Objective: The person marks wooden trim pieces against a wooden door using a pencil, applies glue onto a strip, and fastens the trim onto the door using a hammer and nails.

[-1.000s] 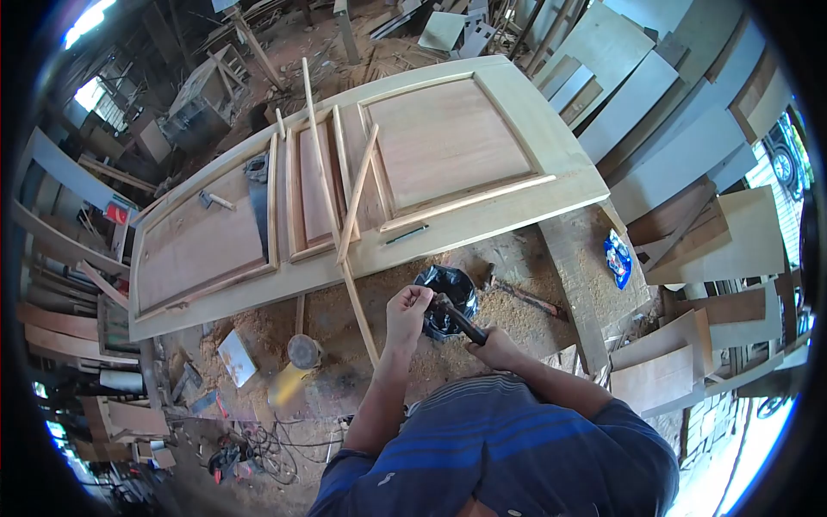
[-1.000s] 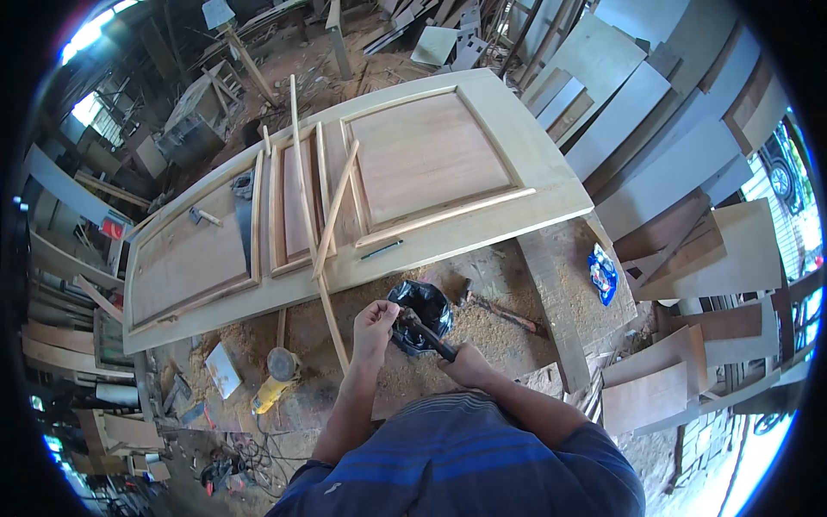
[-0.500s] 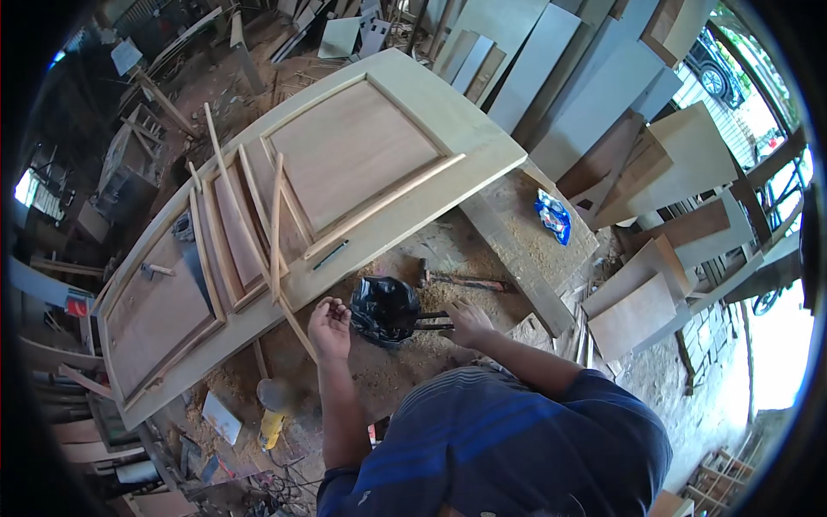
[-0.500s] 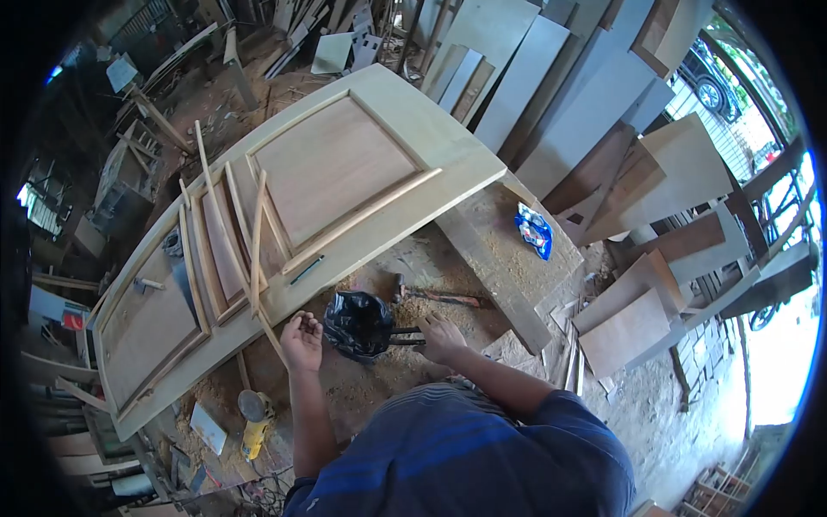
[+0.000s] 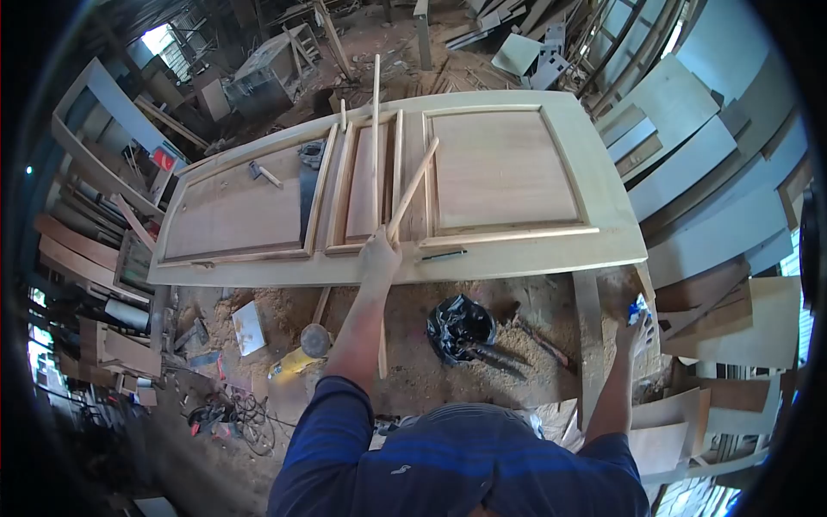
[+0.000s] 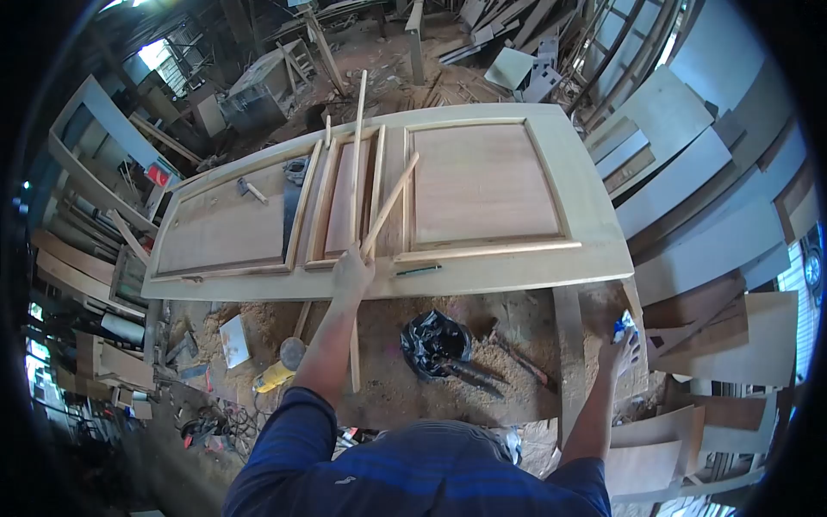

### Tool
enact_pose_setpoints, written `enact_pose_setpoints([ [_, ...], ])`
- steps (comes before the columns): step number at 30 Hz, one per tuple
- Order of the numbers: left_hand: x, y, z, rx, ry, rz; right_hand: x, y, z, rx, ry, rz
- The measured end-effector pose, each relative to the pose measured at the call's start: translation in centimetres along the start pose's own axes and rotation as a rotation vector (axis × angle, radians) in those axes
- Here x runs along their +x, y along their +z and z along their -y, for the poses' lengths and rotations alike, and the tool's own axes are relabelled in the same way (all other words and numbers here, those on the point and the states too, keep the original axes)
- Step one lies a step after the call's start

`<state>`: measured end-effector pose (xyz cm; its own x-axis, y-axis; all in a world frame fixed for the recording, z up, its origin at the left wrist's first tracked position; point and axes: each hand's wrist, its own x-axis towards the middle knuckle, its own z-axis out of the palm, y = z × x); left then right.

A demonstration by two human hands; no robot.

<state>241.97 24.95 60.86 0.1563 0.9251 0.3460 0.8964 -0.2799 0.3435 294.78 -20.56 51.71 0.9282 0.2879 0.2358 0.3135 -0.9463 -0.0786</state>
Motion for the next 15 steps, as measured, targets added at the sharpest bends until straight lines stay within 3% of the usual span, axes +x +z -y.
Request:
enact_pose_setpoints([
  [2, 1.9, -0.7, -0.5, 0.076, -0.059, 0.217, 1.0, -2.1, -0.3, 0.035, 0.093, 0.170],
  [5, 3.5, -1.9, -1.5, 0.122, -0.027, 0.411, 2.2, -1.4, -1.9, 0.022, 0.058, 0.155],
  [6, 3.4, -2.3, -1.7, 0.124, 0.005, 0.455, 3.7, 3.5, -5.5, 0.094, -0.060, -0.023],
  [9, 2.5, -2.8, -1.4, -0.095, -0.108, 0.305, -0.3, -7.9, -2.0, 0.709, 0.150, 0.294],
  [10, 2.1, -3.0, -1.0, -0.167, -0.146, 0.335, -0.7, -5.5, -3.8, 0.976, 0.140, 0.316],
  [12, -0.3, -3.1, 0.3, -0.304, -0.211, 0.417, -5.0, -8.1, -0.8, 1.354, 0.019, 0.383],
  [13, -2.5, -2.6, 0.5, -0.482, -0.192, 0.433, -6.8, -8.8, 0.8, 1.423, 0.111, 0.484],
  [14, -5.2, -2.2, 0.9, -0.662, -0.174, 0.450, -7.6, -6.1, 0.6, 1.365, -0.036, 0.560],
  [15, -7.3, -2.0, 0.4, -0.864, -0.064, 0.428, -9.3, -9.0, 3.7, 1.317, -0.014, 0.709],
])
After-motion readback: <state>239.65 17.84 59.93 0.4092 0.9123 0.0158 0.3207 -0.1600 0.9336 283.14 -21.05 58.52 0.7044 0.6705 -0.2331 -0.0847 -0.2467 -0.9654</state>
